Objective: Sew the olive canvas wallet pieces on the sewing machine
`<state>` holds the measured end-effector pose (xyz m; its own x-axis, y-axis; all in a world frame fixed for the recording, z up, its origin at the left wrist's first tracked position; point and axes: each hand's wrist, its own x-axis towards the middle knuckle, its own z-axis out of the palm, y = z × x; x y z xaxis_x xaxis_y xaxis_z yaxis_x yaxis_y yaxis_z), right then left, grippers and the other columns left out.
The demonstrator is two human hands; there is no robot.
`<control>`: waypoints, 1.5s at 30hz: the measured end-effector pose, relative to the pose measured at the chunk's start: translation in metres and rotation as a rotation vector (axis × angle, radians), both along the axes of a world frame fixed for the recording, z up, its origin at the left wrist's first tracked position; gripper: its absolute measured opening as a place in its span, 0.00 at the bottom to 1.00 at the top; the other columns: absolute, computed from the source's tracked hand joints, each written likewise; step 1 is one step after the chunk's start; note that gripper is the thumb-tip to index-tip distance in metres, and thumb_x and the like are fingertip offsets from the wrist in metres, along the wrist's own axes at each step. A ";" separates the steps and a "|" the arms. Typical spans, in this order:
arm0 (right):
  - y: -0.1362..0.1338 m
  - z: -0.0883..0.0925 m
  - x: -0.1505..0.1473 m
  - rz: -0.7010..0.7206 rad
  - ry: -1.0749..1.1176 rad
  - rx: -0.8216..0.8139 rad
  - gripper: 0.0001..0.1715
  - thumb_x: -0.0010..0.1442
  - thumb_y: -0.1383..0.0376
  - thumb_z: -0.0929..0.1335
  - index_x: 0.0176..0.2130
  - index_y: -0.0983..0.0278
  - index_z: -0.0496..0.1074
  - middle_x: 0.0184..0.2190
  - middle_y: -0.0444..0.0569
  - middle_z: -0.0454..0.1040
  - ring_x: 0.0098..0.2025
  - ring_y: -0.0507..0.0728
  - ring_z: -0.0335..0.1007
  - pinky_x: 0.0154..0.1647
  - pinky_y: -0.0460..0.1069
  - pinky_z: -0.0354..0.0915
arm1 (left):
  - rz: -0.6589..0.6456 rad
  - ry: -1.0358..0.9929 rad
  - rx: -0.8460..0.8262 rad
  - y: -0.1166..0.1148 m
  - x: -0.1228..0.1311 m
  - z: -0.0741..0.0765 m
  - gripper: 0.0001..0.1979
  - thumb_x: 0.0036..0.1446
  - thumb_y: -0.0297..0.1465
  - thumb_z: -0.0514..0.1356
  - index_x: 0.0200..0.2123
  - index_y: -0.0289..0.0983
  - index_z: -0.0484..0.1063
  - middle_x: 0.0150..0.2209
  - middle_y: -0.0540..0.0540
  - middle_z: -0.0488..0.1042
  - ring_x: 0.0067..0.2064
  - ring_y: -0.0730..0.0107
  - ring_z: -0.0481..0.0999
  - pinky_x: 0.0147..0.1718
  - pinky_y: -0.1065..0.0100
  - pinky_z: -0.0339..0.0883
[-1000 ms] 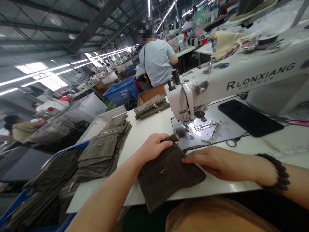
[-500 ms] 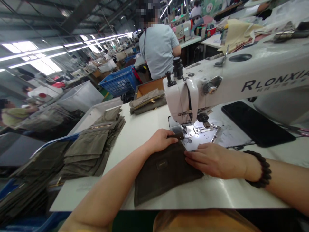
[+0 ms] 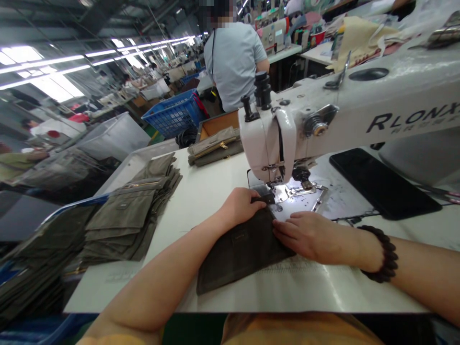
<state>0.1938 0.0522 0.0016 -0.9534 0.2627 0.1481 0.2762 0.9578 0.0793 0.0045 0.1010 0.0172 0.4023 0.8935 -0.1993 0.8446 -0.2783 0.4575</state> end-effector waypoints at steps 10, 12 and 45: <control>0.011 0.001 0.012 0.036 0.052 -0.114 0.16 0.60 0.72 0.57 0.44 0.69 0.68 0.39 0.55 0.72 0.28 0.54 0.65 0.28 0.50 0.60 | -0.068 0.063 0.055 0.002 -0.001 -0.001 0.09 0.51 0.34 0.58 0.31 0.35 0.76 0.24 0.49 0.73 0.27 0.68 0.68 0.26 0.70 0.54; 0.010 0.000 0.012 0.037 0.058 -0.118 0.16 0.60 0.73 0.56 0.43 0.69 0.69 0.40 0.56 0.72 0.29 0.54 0.65 0.28 0.50 0.60 | -0.071 0.075 0.058 0.003 -0.001 -0.001 0.10 0.52 0.34 0.58 0.31 0.35 0.75 0.24 0.49 0.72 0.26 0.69 0.68 0.25 0.70 0.53; 0.019 0.000 -0.011 -0.285 -0.044 -0.089 0.13 0.58 0.74 0.61 0.41 0.66 0.71 0.35 0.51 0.74 0.32 0.55 0.69 0.26 0.49 0.58 | 0.129 0.293 0.203 0.019 -0.001 -0.009 0.11 0.54 0.33 0.53 0.35 0.37 0.74 0.35 0.43 0.75 0.40 0.58 0.73 0.39 0.64 0.65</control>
<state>0.1825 0.0708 0.0019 -0.8445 0.5305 0.0731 0.5329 0.8460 0.0163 0.0038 0.1200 0.0083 0.2362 0.9662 -0.1033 0.9654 -0.2213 0.1381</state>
